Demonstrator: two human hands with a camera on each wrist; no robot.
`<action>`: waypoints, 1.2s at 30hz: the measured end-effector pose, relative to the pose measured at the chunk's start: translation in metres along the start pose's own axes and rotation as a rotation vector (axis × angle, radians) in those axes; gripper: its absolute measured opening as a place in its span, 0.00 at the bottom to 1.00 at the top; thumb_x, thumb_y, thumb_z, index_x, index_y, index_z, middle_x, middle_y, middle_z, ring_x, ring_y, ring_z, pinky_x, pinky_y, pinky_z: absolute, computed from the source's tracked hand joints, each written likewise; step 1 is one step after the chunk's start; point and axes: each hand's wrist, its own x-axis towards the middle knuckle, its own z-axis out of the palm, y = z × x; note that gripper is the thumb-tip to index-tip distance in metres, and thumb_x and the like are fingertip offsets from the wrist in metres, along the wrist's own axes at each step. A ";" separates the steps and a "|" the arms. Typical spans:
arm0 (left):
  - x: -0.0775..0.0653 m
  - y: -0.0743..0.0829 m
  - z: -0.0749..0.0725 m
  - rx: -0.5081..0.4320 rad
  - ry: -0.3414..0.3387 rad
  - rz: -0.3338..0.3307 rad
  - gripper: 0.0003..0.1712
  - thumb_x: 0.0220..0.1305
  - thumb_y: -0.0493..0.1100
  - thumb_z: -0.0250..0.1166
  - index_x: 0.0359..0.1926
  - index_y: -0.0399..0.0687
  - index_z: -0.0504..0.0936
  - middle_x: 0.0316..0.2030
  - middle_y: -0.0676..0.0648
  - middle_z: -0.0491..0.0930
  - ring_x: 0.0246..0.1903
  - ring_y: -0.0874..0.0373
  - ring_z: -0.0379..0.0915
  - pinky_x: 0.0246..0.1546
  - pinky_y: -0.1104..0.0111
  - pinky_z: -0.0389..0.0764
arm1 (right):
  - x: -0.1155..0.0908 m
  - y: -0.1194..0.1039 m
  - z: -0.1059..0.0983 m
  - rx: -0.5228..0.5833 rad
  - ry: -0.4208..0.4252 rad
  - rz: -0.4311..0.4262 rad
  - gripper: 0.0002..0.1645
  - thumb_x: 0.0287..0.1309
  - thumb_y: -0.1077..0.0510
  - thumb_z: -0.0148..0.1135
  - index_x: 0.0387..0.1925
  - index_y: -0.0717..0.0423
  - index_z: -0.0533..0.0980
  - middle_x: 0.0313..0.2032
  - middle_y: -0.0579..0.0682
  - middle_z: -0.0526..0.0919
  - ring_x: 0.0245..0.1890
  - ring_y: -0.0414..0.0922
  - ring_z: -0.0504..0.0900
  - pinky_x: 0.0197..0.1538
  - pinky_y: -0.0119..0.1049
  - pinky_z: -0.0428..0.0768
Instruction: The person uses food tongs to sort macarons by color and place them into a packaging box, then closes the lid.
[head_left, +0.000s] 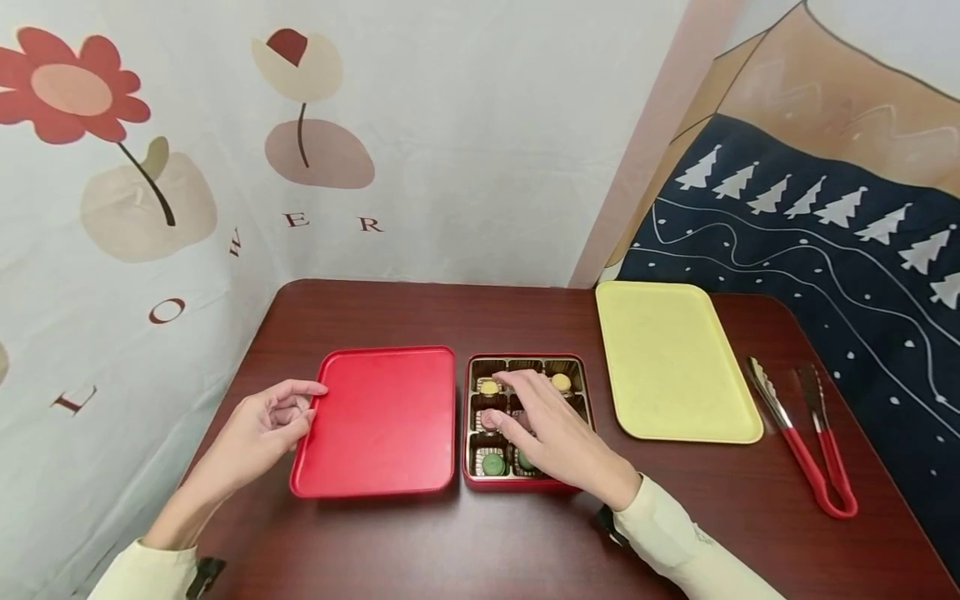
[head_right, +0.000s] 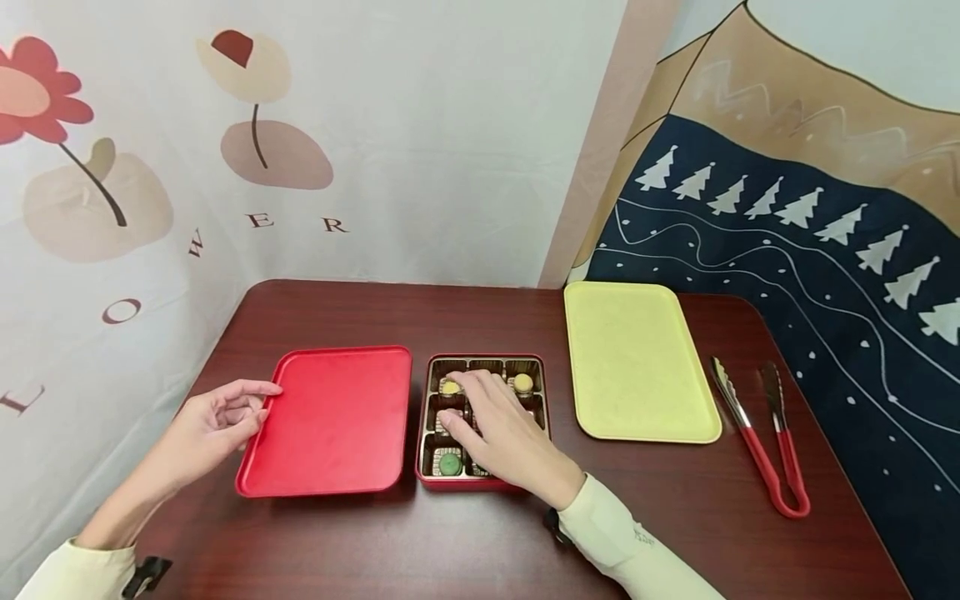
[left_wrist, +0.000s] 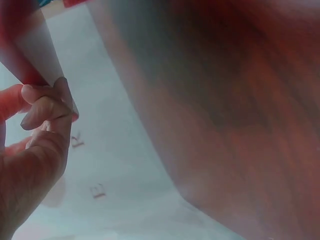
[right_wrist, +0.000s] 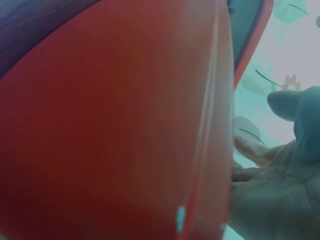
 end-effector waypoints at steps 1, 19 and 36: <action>0.001 0.004 0.001 0.001 0.000 -0.002 0.18 0.74 0.27 0.66 0.62 0.30 0.80 0.32 0.42 0.80 0.27 0.58 0.80 0.28 0.67 0.87 | 0.000 -0.001 0.000 0.010 0.003 0.002 0.36 0.80 0.42 0.64 0.78 0.53 0.70 0.68 0.47 0.77 0.69 0.45 0.73 0.71 0.50 0.74; 0.029 0.037 0.042 -0.147 -0.068 0.001 0.19 0.73 0.26 0.65 0.63 0.30 0.80 0.34 0.38 0.80 0.26 0.56 0.79 0.29 0.66 0.87 | -0.009 0.006 -0.009 0.194 0.064 0.019 0.31 0.83 0.47 0.60 0.78 0.49 0.68 0.60 0.40 0.82 0.55 0.39 0.82 0.56 0.48 0.85; 0.054 0.058 0.088 -0.241 -0.083 0.078 0.18 0.73 0.25 0.66 0.61 0.31 0.82 0.32 0.39 0.80 0.25 0.55 0.78 0.29 0.67 0.86 | -0.026 0.027 -0.029 0.272 0.172 0.048 0.24 0.81 0.57 0.62 0.72 0.51 0.75 0.56 0.44 0.84 0.42 0.41 0.83 0.43 0.36 0.86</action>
